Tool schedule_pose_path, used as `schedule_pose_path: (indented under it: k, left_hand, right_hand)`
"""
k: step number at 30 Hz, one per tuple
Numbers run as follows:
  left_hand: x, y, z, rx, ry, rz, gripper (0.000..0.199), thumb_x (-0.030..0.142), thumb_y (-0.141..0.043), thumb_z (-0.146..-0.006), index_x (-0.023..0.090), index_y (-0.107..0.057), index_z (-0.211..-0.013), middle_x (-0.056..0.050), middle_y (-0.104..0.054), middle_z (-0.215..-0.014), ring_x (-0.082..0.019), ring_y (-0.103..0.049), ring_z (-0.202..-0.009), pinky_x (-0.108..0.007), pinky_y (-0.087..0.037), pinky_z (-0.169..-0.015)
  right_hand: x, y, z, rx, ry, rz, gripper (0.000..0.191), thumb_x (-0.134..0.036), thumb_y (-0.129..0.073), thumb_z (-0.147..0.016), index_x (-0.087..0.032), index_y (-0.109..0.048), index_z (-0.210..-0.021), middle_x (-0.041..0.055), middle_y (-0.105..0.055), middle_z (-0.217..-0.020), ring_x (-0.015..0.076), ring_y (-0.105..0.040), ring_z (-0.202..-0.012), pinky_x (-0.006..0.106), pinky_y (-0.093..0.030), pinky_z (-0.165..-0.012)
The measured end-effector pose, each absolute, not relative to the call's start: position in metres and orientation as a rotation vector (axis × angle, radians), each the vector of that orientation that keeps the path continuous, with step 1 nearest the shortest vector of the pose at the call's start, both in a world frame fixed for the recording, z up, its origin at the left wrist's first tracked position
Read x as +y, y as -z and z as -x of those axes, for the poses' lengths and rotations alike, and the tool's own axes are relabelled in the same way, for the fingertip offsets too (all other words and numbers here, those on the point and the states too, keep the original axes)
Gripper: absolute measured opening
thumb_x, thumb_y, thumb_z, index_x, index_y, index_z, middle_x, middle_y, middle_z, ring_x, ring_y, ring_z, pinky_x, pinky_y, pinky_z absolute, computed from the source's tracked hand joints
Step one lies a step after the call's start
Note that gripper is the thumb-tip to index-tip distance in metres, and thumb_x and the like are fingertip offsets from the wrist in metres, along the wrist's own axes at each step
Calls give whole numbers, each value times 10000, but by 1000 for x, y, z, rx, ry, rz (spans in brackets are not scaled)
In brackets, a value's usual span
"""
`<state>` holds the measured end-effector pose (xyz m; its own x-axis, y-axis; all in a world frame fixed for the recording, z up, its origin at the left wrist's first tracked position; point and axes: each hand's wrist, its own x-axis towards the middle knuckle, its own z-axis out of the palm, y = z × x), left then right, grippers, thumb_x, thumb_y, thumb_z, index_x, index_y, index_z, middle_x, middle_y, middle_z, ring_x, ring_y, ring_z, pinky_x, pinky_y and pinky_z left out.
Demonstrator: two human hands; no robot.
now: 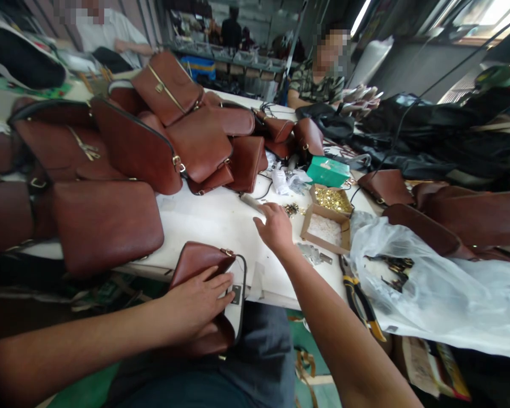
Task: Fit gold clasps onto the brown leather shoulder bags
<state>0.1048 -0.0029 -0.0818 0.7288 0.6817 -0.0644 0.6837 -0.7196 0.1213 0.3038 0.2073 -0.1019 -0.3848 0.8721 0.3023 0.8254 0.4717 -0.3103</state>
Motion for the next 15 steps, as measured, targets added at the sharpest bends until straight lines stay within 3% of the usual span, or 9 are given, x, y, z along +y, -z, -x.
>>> schedule_pose_path:
  k: [2,5,7,11,13,15]
  left_hand:
    - [-2,82,-106,1111,8,-2805,610,494,-663,-927,113,-619,-1401,-199,-626,-1478,-317,-475,-1467,-511,-303,-1221]
    - [-1,82,-106,1112,-8,-2821,592,485,-650,-933,118,-616,-1397,-186,-636,-1472,-308,-476,-1466,-501,-318,-1210]
    - [-1,82,-105,1105,2,-2824,601,498,-645,-938,113,-615,-1399,-187,-637,-1471,-311,-480,-1459,-505,-330,-1201]
    - [0,80,-104,1101,17,-2804,604,489,-643,-944,107,-610,-1411,-198,-612,-1495,-310,-465,-1468,-503,-335,-1195]
    - [0,80,-103,1102,4,-2792,564,455,-634,-953,105,-622,-1395,-203,-620,-1481,-306,-463,-1464,-504,-320,-1203]
    - [1,81,-102,1101,-22,-2790,488,406,-612,-965,108,-651,-1350,-203,-642,-1448,-304,-476,-1445,-505,-305,-1210]
  right_hand:
    - [231,105,-290,-2394,-104,1519,444,-370,-673,-963,-218,-658,-1380,134,-658,-1401,328,-567,-1281,451,-450,-1087]
    - [257,109,-271,-2454,-128,1611,434,-429,-701,-937,-220,-690,-1316,153,-711,-1290,346,-606,-1184,456,-468,-1004]
    - [268,110,-263,-2446,-169,1643,366,-390,-705,-925,-209,-718,-1242,158,-737,-1206,338,-632,-1112,439,-475,-951]
    - [263,107,-265,-2372,-222,1701,314,-344,-603,-968,-196,-699,-1228,169,-721,-1235,333,-633,-1123,424,-475,-915]
    - [246,102,-276,-2224,-383,1666,343,-391,-564,-974,-191,-668,-1232,150,-729,-1183,314,-654,-1063,420,-496,-887]
    - [218,96,-289,-1932,-766,1498,331,-415,-557,-942,-199,-638,-1179,103,-736,-1060,276,-678,-957,405,-532,-844]
